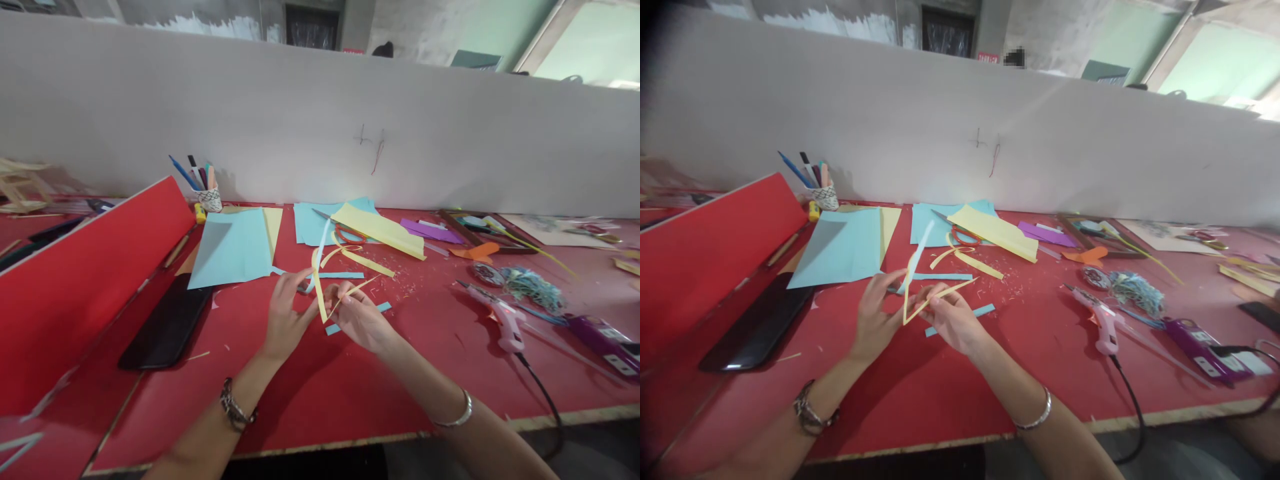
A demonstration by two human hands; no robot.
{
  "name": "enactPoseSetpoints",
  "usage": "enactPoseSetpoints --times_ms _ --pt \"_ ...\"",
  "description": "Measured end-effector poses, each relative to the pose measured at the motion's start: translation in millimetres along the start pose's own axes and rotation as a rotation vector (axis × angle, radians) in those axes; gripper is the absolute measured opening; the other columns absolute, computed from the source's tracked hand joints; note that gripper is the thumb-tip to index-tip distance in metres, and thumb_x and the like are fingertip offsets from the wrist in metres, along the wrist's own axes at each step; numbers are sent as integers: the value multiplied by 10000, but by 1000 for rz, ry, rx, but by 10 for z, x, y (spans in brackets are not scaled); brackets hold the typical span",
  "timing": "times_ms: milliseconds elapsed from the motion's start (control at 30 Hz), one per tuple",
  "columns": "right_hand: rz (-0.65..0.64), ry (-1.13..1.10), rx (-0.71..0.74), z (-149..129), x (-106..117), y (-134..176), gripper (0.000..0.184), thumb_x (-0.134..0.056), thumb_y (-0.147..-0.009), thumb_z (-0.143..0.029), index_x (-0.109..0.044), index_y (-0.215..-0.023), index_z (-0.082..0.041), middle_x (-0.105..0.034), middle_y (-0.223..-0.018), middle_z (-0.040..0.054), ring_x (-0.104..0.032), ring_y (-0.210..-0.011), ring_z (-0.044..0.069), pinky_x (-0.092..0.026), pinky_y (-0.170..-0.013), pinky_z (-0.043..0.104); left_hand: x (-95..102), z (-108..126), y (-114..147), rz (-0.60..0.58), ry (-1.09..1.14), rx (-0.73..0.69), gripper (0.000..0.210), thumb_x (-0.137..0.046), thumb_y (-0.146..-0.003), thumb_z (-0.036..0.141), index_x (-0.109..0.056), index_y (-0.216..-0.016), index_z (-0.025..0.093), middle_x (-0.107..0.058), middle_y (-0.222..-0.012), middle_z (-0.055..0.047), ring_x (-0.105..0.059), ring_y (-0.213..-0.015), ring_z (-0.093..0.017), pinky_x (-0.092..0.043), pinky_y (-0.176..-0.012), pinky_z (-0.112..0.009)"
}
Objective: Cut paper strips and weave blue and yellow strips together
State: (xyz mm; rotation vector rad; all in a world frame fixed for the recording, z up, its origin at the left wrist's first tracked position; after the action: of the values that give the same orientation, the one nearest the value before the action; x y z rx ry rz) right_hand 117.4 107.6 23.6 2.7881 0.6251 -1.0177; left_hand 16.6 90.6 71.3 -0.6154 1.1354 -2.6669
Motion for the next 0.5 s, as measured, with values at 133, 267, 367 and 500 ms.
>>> enactPoseSetpoints --times_ms 133,267,367,500 --pt "30 29 -38 61 47 7 160 -736 -586 -295 -616 -578 -190 -555 -661 -56 -522 -614 49 -437 -598 179 47 27 -1 34 -20 -21 281 -546 -777 296 -500 -1042 216 -486 -751 6 -472 -683 -125 -435 -621 -247" --pt "20 125 -65 118 65 3 174 -718 -598 -340 -655 -600 -177 -543 -607 -44 -502 -588 47 -424 -612 178 81 31 -10 53 3 -13 203 -541 -783 240 -540 -985 220 -485 -687 24 -469 -633 -111 -418 -591 -230" --pt "24 166 -92 154 74 0 179 -712 -601 -350 -668 -626 -178 -548 -599 -39 -495 -584 50 -416 -603 179 74 -7 -20 40 38 34 111 -519 -796 221 -600 -873 224 -493 -672 19 -477 -610 -103 -414 -566 -223" --pt "88 140 -89 135 135 1 200 -728 -569 -356 -650 -597 -174 -555 -611 -39 -500 -578 50 -422 -602 183 93 -132 -24 79 121 151 124 -502 -802 250 -621 -826 220 -538 -681 10 -500 -608 -103 -427 -555 -220"
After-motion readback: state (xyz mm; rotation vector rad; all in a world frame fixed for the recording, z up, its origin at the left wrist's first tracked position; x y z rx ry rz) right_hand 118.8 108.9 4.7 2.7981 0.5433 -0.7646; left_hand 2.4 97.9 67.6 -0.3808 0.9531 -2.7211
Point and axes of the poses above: each hand's wrist, its own y-axis away from the middle knuckle, its own x-axis out of the back of the hand, z = x × y, the point moved 9 cm from there along -y, towards the middle knuckle
